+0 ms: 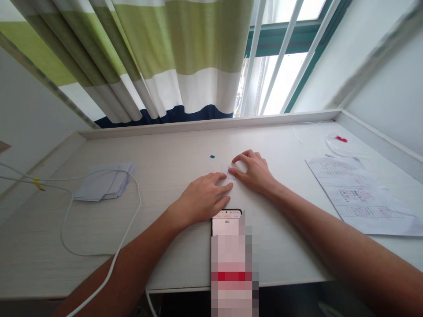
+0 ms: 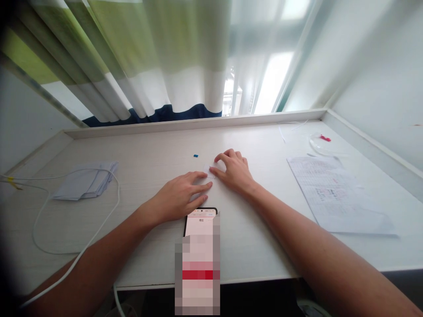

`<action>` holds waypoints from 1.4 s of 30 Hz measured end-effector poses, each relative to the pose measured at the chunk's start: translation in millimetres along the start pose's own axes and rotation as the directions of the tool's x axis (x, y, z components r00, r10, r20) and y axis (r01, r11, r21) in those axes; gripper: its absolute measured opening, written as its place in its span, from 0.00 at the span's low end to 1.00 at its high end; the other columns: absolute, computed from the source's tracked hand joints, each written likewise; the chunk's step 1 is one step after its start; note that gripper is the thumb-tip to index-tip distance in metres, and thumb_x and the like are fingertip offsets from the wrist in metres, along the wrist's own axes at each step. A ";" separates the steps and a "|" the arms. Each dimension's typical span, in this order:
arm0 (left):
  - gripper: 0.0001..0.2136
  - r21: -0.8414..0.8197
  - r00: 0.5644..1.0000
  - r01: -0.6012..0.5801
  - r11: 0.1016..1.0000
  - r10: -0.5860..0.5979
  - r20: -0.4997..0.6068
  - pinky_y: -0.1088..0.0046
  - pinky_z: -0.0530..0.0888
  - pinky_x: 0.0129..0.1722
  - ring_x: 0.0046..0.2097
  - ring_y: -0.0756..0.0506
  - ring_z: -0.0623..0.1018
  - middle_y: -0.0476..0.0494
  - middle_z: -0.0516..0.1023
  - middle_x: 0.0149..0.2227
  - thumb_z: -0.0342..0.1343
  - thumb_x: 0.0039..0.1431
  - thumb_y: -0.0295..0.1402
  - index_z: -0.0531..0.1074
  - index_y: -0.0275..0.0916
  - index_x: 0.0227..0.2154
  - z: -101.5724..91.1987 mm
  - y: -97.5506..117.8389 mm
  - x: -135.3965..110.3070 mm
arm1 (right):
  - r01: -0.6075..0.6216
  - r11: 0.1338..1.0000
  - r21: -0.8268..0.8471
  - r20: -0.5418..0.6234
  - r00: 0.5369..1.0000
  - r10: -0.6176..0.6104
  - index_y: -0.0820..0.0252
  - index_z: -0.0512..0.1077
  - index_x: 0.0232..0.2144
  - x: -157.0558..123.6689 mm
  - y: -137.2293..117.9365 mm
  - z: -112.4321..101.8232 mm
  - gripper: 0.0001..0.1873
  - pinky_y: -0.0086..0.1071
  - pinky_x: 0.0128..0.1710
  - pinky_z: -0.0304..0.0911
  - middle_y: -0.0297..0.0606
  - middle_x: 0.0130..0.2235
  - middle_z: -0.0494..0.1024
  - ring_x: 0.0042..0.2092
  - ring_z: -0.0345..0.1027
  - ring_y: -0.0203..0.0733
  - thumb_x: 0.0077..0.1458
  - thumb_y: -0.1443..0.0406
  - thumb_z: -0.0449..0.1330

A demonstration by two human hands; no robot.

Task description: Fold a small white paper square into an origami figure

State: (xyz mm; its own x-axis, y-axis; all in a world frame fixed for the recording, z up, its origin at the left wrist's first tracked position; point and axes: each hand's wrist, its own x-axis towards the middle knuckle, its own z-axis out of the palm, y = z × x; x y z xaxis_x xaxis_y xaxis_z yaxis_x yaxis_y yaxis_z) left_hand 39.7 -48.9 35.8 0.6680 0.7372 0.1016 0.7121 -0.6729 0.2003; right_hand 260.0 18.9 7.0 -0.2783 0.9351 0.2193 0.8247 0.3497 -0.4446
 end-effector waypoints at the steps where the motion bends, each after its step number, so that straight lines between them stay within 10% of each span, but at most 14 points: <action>1: 0.18 -0.005 1.000 -0.001 1.000 0.001 -0.006 0.52 0.75 0.61 0.63 0.35 0.74 0.34 0.73 0.64 0.49 0.73 0.41 0.75 0.41 0.58 0.7 -0.4 -0.4 | 0.033 0.999 0.014 0.013 0.999 -0.033 0.50 0.79 0.45 0.0 1.5 -0.5 0.14 0.57 0.57 0.61 0.44 0.51 0.75 0.56 0.67 0.60 0.63 0.51 0.63; 42: 0.19 -0.003 0.999 -0.045 0.999 0.045 -0.015 0.52 0.72 0.62 0.62 0.37 0.73 0.35 0.73 0.62 0.47 0.75 0.36 0.72 0.41 0.62 9.4 -13.4 0.1 | 0.015 0.999 0.051 -0.001 1.000 -0.015 0.54 0.77 0.33 -2.6 -9.8 1.5 0.07 0.50 0.54 0.60 0.42 0.45 0.78 0.51 0.68 0.55 0.62 0.59 0.64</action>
State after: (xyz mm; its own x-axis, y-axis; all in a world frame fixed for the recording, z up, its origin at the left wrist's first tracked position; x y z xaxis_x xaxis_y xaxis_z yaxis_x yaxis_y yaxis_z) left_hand 32.3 -40.5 24.0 0.6962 0.7068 0.1255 0.6806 -0.7054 0.1981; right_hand 251.8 13.2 9.5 -0.2906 0.9296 0.2267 0.7939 0.3666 -0.4851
